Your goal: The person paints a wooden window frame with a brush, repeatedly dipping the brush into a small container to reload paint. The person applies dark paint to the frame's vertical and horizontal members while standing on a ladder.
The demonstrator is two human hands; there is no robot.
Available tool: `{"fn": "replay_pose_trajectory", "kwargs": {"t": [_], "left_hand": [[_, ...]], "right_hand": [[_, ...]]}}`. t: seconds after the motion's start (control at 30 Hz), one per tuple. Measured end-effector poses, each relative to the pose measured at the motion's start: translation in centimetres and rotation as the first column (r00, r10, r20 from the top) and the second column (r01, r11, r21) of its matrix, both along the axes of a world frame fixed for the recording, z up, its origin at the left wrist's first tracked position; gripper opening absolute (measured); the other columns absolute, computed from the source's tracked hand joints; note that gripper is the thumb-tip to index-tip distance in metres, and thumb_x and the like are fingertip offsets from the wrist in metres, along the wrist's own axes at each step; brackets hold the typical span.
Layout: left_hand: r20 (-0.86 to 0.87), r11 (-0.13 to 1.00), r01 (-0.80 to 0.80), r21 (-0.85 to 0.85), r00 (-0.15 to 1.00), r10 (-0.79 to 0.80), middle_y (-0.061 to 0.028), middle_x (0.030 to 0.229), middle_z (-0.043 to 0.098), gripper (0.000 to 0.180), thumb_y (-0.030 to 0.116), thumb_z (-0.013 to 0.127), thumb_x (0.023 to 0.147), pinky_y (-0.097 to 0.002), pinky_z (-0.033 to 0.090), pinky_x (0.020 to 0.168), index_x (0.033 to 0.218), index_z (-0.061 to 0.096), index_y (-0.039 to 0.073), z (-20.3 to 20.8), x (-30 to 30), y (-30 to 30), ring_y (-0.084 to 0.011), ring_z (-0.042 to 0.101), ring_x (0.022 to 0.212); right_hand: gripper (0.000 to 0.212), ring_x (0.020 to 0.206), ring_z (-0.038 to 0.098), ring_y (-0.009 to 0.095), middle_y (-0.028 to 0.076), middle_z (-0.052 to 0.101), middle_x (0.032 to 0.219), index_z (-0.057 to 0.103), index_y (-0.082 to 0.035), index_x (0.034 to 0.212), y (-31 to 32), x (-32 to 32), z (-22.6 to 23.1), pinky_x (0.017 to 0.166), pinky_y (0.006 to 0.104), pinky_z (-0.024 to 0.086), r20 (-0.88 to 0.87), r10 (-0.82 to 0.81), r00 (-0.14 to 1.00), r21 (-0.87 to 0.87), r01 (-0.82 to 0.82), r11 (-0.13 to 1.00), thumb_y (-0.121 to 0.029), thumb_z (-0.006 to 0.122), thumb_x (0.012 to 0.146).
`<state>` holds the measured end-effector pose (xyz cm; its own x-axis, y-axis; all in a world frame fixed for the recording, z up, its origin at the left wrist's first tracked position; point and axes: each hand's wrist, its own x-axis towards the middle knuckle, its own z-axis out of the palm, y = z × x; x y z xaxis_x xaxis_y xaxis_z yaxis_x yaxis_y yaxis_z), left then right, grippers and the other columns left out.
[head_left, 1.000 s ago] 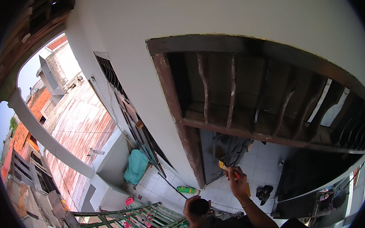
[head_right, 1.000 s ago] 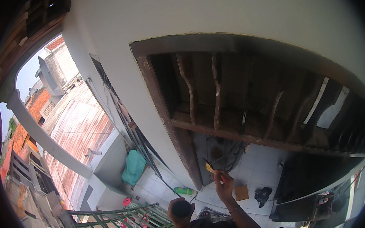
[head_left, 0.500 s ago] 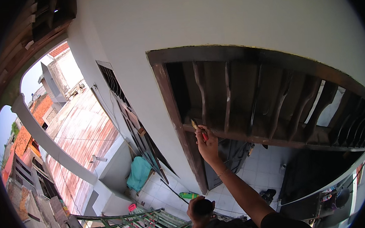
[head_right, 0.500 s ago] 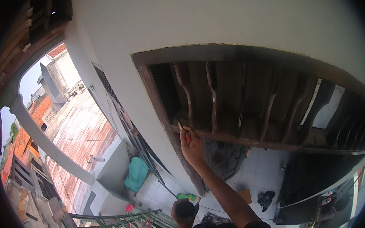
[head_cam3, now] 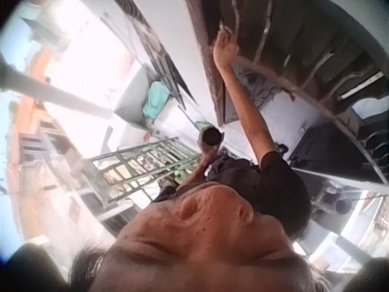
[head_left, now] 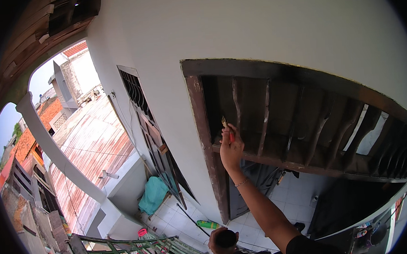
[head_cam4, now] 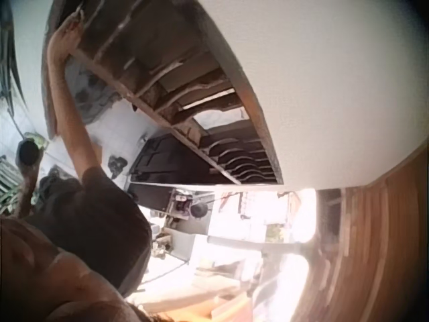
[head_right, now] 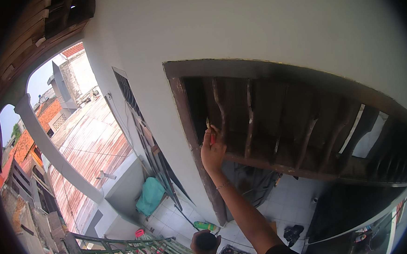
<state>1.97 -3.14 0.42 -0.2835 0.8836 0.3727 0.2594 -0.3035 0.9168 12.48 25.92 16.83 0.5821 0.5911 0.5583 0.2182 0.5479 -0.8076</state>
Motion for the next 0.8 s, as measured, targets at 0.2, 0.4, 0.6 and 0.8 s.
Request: {"fn": "replay_pose_trajectory", "kwargs": {"t": [0.2,0.4,0.6,0.8], "left_hand": [[-0.070,0.994,-0.004,0.111,0.997,0.012,-0.0101,0.101,0.073,0.053,0.016,0.099,0.063,-0.0367,0.060,0.082,0.106,0.070,0.009,-0.7,-0.6,0.3,-0.0271,0.074,0.091],[0.488,0.979,0.157,-0.131,0.869,-0.074,-0.0110,0.103,0.069,0.046,0.010,0.095,0.072,-0.0360,0.056,0.085,0.109,0.067,0.004,0.7,0.6,-0.6,-0.0224,0.066,0.095],[0.029,0.996,0.068,0.051,0.997,-0.069,-0.0117,0.104,0.070,0.048,0.013,0.096,0.071,-0.0374,0.056,0.084,0.109,0.068,0.005,-1.5,0.6,0.4,-0.0265,0.068,0.094],[0.139,0.992,0.117,-0.049,0.984,-0.110,-0.0107,0.101,0.070,0.049,0.016,0.095,0.072,-0.0370,0.056,0.082,0.110,0.067,0.005,-1.9,2.9,0.5,-0.0227,0.068,0.091]], "right_hand": [[0.037,0.098,0.074,0.038,0.027,0.074,0.105,0.068,0.008,0.122,6.9,0.3,3.9,0.086,0.0410,0.058,0.099,-0.107,0.989,0.000,0.107,0.994,-0.024,0.060,0.106],[0.037,0.095,0.075,0.027,0.021,0.076,0.103,0.068,0.006,0.123,6.4,0.4,2.9,0.084,0.0374,0.060,0.180,-0.107,0.978,-0.027,0.113,0.993,-0.027,0.060,0.107],[0.039,0.095,0.073,0.019,0.016,0.075,0.109,0.064,0.006,0.129,3.0,2.3,0.2,0.085,0.0307,0.059,0.174,-0.055,0.983,0.046,0.047,0.998,-0.026,0.059,0.108],[0.031,0.097,0.074,0.018,0.013,0.076,0.105,0.066,0.003,0.128,-12.9,5.0,-6.0,0.085,0.0292,0.059,-0.091,0.292,0.952,-0.060,-0.298,0.953,-0.019,0.059,0.108]]}}
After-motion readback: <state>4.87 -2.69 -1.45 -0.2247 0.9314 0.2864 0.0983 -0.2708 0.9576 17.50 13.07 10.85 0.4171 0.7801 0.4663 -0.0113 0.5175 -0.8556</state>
